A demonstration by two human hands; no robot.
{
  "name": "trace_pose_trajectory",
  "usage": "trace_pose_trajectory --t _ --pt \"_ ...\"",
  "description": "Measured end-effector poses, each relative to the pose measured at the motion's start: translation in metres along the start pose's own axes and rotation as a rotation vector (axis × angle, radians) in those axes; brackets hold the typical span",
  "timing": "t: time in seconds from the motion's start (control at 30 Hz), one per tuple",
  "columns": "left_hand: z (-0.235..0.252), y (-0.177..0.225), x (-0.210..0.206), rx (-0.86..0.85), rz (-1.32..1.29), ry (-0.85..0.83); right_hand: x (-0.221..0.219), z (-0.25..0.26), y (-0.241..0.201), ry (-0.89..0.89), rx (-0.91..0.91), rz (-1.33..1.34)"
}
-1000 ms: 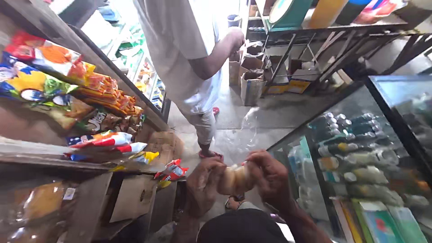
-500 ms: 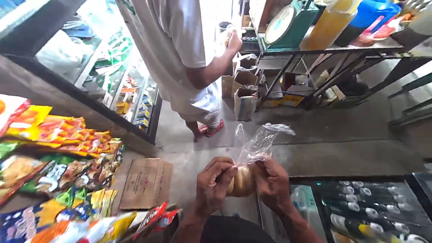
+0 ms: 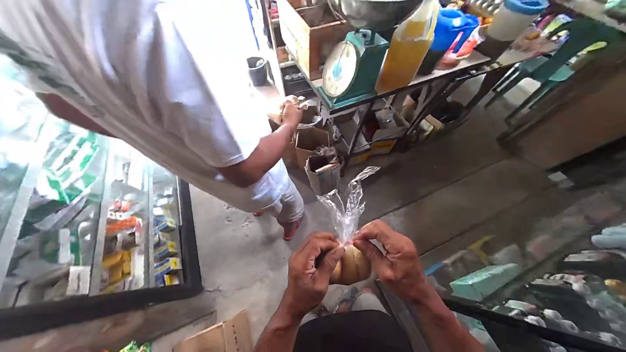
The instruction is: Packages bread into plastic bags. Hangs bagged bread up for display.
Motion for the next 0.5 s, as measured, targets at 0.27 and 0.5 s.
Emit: trace_pose_trajectory --t 0.27,0.5 --pt "0.094 -0.055 -0.036 0.005 -0.035 -0.058 0.027 0.081 0.066 -0.046 -0.037 0.117" --pt "0.176 -0.080 -0.089 -0.059 0.042 -0.087 0.080 0.162 0.106 -0.031 0.034 0.075"
Point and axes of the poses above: each hand's wrist, its own z-axis towards the middle knuckle, its own x-axis out of the back of the hand, y = z × x, the point moved 1 cm from there along z, towards the middle knuckle, and after that the axes turned 6 degrees about y, right-handed, at the moved point
